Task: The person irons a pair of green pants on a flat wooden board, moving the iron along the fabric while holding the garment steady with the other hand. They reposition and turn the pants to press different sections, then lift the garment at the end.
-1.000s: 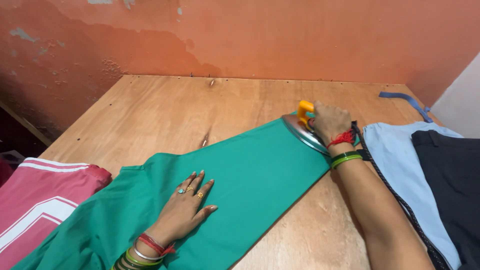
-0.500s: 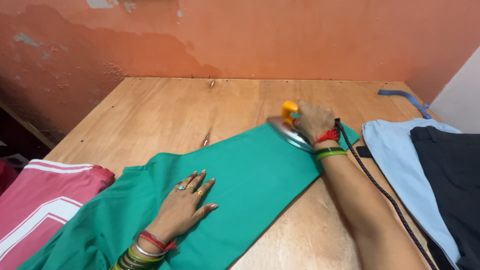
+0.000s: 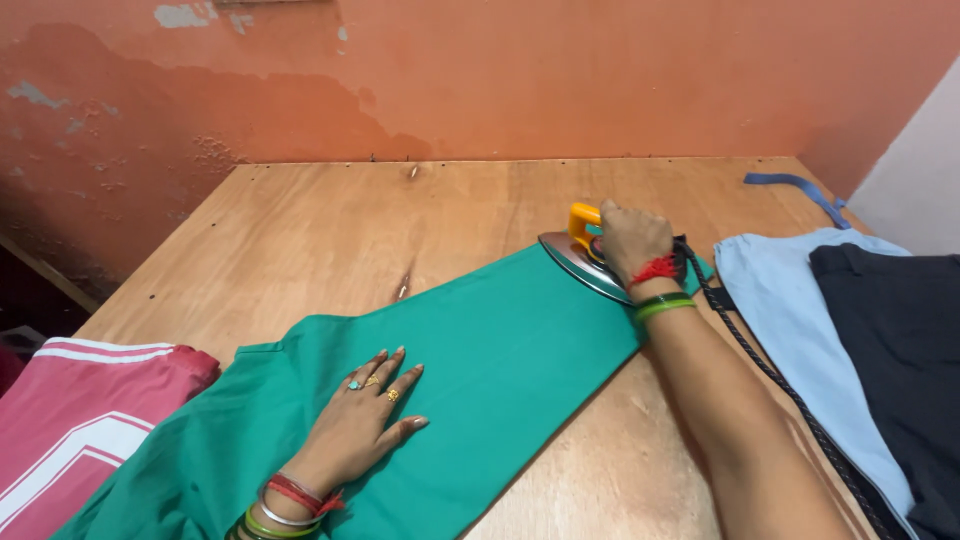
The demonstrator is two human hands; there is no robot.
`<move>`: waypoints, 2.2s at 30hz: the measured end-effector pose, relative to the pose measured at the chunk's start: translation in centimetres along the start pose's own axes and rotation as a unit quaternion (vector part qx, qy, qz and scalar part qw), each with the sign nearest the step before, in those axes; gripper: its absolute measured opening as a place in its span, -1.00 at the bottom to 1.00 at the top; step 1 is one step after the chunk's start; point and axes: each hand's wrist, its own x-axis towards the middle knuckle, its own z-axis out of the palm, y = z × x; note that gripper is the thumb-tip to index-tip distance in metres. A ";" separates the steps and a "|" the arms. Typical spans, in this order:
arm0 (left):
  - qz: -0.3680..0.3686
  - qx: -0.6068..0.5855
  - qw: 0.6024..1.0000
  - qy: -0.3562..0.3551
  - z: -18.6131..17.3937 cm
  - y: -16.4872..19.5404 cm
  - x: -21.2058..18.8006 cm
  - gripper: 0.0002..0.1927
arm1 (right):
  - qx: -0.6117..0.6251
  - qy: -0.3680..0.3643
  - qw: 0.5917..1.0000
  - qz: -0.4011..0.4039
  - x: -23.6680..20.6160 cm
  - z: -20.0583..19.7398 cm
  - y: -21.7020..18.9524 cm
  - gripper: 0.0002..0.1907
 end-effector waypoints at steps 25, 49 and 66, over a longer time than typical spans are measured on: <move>-0.001 0.001 1.000 -0.006 0.5 -0.6 0.2 -0.22 | 0.207 -0.393 0.894 -0.054 -11.4 -15.4 2.6 -0.51; 0.010 -0.151 0.984 0.089 1.2 -1.7 0.6 -0.02 | 0.567 -0.197 0.800 0.028 -6.8 -2.4 4.2 -0.48; -0.164 -0.636 0.686 0.313 -1.1 -0.3 0.3 -0.52 | 0.186 -0.464 0.759 -0.418 -14.4 -26.5 -5.1 -0.11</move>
